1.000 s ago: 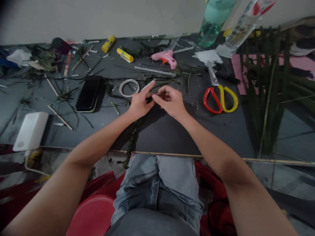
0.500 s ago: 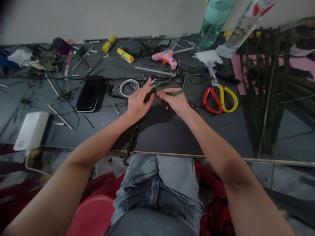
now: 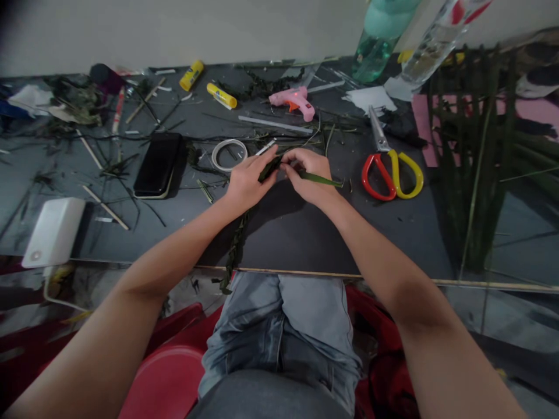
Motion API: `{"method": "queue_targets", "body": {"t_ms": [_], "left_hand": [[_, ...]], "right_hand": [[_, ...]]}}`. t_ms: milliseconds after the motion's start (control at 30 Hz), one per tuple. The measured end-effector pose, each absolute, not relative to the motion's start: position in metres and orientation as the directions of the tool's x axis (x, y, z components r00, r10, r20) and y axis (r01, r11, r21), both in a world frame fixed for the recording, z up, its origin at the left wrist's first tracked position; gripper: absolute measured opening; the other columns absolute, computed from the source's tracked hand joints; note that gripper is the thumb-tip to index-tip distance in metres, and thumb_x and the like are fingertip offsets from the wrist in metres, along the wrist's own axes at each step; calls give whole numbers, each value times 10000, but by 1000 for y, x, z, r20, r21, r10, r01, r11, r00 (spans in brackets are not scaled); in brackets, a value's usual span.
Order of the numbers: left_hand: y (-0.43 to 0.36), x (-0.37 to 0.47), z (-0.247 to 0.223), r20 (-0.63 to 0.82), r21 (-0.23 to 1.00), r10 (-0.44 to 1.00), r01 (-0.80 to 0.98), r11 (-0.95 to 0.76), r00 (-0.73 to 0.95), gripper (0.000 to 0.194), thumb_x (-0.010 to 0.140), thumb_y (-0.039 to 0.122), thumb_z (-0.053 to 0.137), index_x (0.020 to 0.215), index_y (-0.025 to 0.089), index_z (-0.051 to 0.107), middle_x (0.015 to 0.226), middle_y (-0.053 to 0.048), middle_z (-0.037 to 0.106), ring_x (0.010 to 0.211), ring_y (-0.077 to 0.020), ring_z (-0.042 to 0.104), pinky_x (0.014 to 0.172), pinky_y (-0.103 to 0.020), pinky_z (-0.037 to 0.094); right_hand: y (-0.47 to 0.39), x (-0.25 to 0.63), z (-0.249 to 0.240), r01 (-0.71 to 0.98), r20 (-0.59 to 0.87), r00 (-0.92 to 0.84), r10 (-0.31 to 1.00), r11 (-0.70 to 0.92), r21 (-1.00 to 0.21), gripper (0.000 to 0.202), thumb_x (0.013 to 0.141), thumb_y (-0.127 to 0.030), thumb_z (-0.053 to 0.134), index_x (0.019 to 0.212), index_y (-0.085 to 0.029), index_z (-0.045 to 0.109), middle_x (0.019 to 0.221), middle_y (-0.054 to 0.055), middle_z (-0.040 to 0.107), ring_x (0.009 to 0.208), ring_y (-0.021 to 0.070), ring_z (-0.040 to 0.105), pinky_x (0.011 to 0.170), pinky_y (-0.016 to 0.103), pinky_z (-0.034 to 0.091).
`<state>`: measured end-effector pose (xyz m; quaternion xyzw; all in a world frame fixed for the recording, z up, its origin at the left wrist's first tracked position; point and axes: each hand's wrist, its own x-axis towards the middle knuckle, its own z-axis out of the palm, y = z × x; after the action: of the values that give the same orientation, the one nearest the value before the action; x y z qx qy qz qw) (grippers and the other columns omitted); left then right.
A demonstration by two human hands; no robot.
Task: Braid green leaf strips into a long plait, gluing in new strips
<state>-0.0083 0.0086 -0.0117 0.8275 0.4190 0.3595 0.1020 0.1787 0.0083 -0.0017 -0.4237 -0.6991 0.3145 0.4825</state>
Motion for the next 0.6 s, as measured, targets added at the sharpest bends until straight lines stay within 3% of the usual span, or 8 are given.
{"method": "queue_targets", "body": {"t_ms": [133, 333, 600], "left_hand": [[3, -6, -2, 475, 569, 806, 575, -587, 353, 376, 911, 187, 580, 1259, 184, 722, 1198, -78, 783, 1085, -203, 744, 1007, -317, 573], [-1, 1, 2, 348, 806, 909, 422, -415, 230, 315, 877, 175, 627, 1160, 185, 765, 1180, -59, 792, 1085, -192, 759, 991, -300, 598], [0, 1, 1, 350, 805, 917, 438, -400, 194, 282, 892, 158, 607, 1106, 182, 790, 1061, -47, 820, 954, -177, 783, 902, -280, 615]], "right_hand": [[7, 176, -3, 314, 455, -141, 879, 475, -822, 239, 858, -440, 710, 820, -207, 674, 811, 23, 689, 695, 147, 651, 686, 309, 562], [10, 178, 2, 138, 299, -68, 952, 306, -942, 498, 755, -707, 750, 861, -228, 664, 746, 14, 668, 539, 123, 593, 412, 243, 444], [1, 172, 4, 113, 307, -51, 950, 311, -944, 525, 738, -714, 769, 928, -229, 709, 784, 21, 706, 548, 131, 629, 401, 240, 463]]}}
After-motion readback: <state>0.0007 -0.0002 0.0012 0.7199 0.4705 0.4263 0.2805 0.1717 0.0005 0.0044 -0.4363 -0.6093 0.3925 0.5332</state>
